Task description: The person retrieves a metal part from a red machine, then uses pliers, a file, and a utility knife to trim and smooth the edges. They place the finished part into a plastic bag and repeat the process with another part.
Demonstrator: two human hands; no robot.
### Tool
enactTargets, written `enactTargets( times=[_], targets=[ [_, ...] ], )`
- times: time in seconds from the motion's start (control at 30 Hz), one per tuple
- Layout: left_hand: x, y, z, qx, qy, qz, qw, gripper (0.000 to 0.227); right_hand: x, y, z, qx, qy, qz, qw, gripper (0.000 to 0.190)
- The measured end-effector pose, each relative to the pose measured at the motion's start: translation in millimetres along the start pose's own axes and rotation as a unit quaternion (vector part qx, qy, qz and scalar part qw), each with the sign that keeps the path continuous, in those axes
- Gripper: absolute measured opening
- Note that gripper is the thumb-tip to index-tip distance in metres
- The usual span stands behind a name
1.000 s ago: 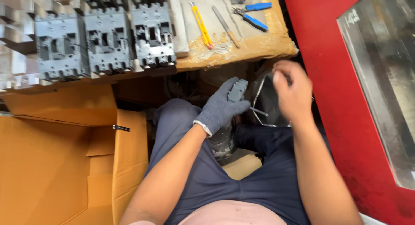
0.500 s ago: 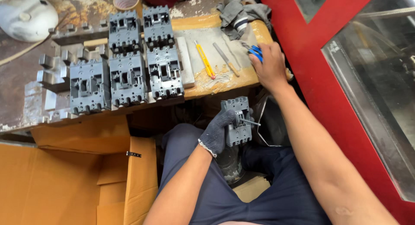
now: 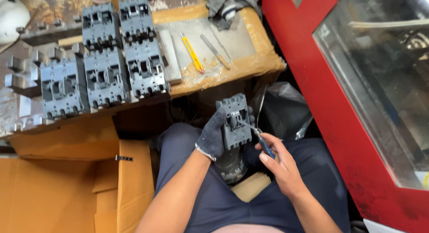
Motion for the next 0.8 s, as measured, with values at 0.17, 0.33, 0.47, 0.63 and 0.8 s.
enactTargets(
  times=[0.17, 0.33, 0.47, 0.63, 0.8],
  targets=[
    [3, 0, -7, 0.018, -0.013, 0.04, 0.999, 0.076, 18, -11, -10, -0.104, 0.068, -0.341, 0.932, 0.057],
    [1, -3, -16, 0.009, -0.031, 0.153, 0.988, 0.074, 31, -21, -17, -0.131, 0.162, -0.409, 0.889, 0.049],
    [-3, -15, -15, 0.05, -0.033, 0.337, 0.94, 0.083, 32, -15, -15, -0.13, 0.097, -0.466, 0.87, 0.05],
    [-16, -39, -20, 0.152, -0.108, 0.622, 0.761, 0.09, 25, -2, -7, -0.104, 0.072, -0.481, 0.867, 0.051],
    [-18, -45, -18, 0.154, -0.115, 0.66, 0.726, 0.09, 16, 3, -1, -0.102, 0.114, -0.469, 0.87, 0.048]
  ],
)
Point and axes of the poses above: each hand's wrist, its own z-axis towards the middle knuckle, its own y-axis out of the back of the hand, x = y × z, the point moved 2 cm from there along z, towards the middle knuckle, and after that the axes turned 11 degrees about -y, right-handed, at the moved point
